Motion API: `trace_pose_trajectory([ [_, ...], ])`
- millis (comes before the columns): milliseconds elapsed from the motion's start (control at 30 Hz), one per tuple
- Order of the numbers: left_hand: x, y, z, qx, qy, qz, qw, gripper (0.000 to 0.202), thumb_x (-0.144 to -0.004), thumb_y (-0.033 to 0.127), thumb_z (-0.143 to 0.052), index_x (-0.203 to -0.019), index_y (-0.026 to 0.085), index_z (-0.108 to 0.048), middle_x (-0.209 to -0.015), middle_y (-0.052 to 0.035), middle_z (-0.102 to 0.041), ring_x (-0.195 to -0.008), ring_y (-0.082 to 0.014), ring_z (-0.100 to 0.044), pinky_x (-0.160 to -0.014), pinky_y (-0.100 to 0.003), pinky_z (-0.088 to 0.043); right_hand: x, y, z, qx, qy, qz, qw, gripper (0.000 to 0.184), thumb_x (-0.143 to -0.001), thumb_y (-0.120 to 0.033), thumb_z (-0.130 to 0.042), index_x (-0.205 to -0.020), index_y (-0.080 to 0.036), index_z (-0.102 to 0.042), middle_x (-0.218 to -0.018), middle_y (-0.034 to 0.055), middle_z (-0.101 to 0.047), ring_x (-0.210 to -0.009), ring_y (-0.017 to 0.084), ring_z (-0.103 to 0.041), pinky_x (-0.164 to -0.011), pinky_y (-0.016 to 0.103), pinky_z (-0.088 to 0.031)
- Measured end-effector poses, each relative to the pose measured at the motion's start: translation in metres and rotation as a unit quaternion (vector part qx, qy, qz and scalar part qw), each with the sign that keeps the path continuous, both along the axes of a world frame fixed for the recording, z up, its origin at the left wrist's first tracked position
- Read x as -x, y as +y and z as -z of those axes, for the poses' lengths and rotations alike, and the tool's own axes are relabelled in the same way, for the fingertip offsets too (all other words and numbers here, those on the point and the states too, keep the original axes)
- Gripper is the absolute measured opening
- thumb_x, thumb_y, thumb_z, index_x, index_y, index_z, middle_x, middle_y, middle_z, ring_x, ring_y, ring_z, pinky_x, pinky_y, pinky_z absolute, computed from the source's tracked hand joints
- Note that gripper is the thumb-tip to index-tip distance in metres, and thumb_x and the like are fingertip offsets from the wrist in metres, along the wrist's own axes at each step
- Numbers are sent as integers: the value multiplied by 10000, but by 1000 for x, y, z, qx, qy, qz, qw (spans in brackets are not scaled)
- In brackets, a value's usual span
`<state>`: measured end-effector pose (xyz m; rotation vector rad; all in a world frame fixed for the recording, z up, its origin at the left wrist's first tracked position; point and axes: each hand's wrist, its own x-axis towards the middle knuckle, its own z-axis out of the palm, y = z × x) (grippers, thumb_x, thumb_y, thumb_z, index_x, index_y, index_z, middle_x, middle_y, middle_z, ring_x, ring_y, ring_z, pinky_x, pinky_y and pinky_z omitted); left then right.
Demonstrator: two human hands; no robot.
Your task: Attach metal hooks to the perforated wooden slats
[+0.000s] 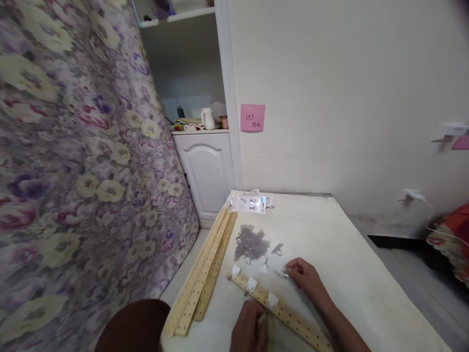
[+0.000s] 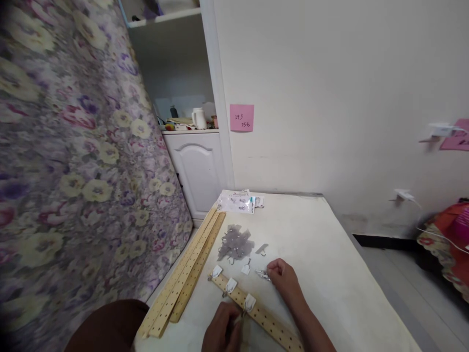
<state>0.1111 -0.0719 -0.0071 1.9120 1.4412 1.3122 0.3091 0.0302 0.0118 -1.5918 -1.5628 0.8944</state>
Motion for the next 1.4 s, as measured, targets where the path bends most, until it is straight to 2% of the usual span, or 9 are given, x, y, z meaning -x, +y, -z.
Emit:
trace_pose_trajectory([
  [100, 1, -1, -8, 10, 15, 10, 1000, 164, -878, 330, -477, -777, 218, -541, -738, -6, -547, -672, -157, -531, -633, -242, -434, -7, -13, -2, -6, -32, 7, 999, 132, -737, -282, -460, -685, -212, -559, -547, -19, -589, -536, 154, -555, -541, 252, -386],
  [200, 0, -2, -11, 12, 18, 6, 1000, 143, -871, 300, -475, -775, 217, -542, -752, -13, -557, -693, -163, -541, -651, -245, -441, -14, -24, -6, -25, -70, 33, 997, 141, -757, -261, -447, -671, -222, -551, -666, 8, -617, -653, 179, -561, -617, 279, -364],
  [367, -3, -1, -6, 5, 11, -2, 1000, 132, -869, 297, -468, -781, 223, -534, -750, -12, -556, -686, -167, -532, -664, -254, -435, -17, -38, -12, -34, -125, 24, 991, 127, -794, -283, -449, -815, -242, -567, -803, 16, -634, -742, 185, -572, -660, 273, -356],
  [533, -4, 2, 1, 9, -3, -5, 1000, 171, -884, 325, -457, -763, 222, -521, -741, -8, -541, -690, -165, -525, -657, -251, -418, -8, -42, -11, -17, -178, 12, 984, 80, -766, -235, -462, -737, -229, -536, -762, 19, -618, -688, 185, -559, -617, 276, -327],
  [800, -3, 1, 1, 15, -6, 8, 1000, 188, -898, 330, -437, -767, 220, -517, -741, -2, -519, -685, -156, -517, -650, -246, -403, -14, -45, -12, -56, -58, 23, 997, 121, -816, -257, -408, -721, -228, -476, -705, 9, -615, -661, 170, -576, -623, 255, -391],
  [967, -4, 1, 0, 14, -5, 2, 1000, 200, -896, 339, -443, -751, 222, -517, -734, -2, -528, -683, -160, -523, -654, -248, -408, -20, -50, -23, -81, -125, 32, 988, 179, -826, -277, -406, -684, -230, -504, -665, 9, -615, -631, 182, -568, -616, 273, -384],
  [1133, -4, 1, -2, 9, -6, 4, 1000, 204, -899, 339, -432, -757, 220, -519, -735, -2, -528, -677, -159, -523, -640, -247, -405, -28, -52, -35, -106, -112, 15, 988, 181, -806, -285, -430, -747, -222, -588, -717, 23, -656, -672, 187, -600, -632, 271, -406],
  [1267, -4, 0, -4, 12, -9, 7, 1000, 193, -896, 330, -434, -763, 219, -519, -745, -6, -530, -698, -165, -525, -660, -255, -408, -34, -52, -35, -59, -87, 1, 994, 195, -787, -269, -424, -781, -219, -612, -659, 9, -654, -625, 186, -591, -604, 273, -406],
  [1400, -4, -1, -6, 28, -9, 16, 999, 179, -899, 323, -433, -780, 219, -517, -758, -9, -534, -712, -167, -528, -671, -260, -410, -37, -53, -33, -80, -90, 34, 992, 223, -793, -266, -399, -844, -218, -611, -787, 28, -683, -735, 199, -612, -687, 291, -420],
])
